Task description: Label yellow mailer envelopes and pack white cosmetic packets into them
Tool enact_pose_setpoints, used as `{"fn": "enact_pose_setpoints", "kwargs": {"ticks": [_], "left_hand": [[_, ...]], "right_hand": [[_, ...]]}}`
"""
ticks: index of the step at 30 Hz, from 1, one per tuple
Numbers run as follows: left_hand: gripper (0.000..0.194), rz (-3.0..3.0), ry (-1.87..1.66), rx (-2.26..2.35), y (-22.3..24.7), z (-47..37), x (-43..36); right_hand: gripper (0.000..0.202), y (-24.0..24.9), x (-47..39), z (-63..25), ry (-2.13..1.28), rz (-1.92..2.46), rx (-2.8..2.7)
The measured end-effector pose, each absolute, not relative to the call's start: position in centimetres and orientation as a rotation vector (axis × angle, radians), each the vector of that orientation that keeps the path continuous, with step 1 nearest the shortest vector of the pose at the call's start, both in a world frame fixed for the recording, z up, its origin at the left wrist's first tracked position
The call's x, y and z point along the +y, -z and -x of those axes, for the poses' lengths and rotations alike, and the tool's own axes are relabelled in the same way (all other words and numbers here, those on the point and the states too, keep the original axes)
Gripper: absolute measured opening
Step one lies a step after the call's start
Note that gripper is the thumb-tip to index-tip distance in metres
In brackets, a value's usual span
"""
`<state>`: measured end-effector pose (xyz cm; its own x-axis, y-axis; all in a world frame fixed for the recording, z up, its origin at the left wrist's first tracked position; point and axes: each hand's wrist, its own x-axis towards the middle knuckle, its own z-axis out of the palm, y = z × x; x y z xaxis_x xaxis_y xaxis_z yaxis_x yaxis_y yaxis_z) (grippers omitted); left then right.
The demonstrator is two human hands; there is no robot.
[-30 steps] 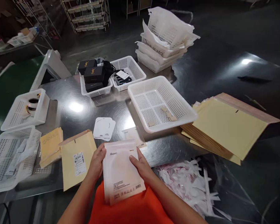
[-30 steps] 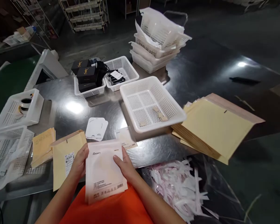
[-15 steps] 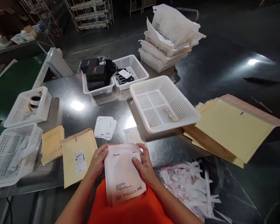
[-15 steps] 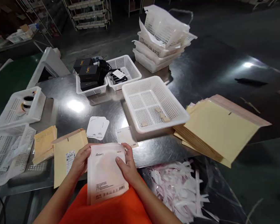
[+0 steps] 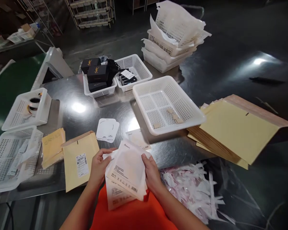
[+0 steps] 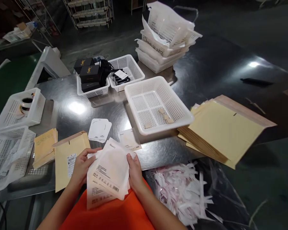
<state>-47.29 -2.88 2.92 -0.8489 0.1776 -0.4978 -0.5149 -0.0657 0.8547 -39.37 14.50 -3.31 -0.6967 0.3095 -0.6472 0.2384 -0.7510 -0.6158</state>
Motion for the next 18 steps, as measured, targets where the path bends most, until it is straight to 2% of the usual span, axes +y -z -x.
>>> {"fn": "enact_pose_setpoints", "kwargs": {"ticks": [4,8,13,18], "left_hand": [[0.039,0.62,-2.076,1.678,-3.7,47.7,-3.1],[0.072,0.601,-2.169,1.618,-4.0,47.6,-3.0],[0.059,0.692,-2.087,1.272,-3.4,45.6,-2.5],[0.06,0.745,-1.912,1.082,-3.0,45.0,-3.0]], "right_hand": [[0.052,3.6,14.0,38.6,-2.711,1.229,-1.1],[0.047,4.0,13.8,38.1,-2.718,1.19,-1.171],[0.044,4.7,13.6,37.4,-2.651,1.209,-1.211],[0.047,4.3,14.4,37.4,-2.636,1.16,-1.305]]}}
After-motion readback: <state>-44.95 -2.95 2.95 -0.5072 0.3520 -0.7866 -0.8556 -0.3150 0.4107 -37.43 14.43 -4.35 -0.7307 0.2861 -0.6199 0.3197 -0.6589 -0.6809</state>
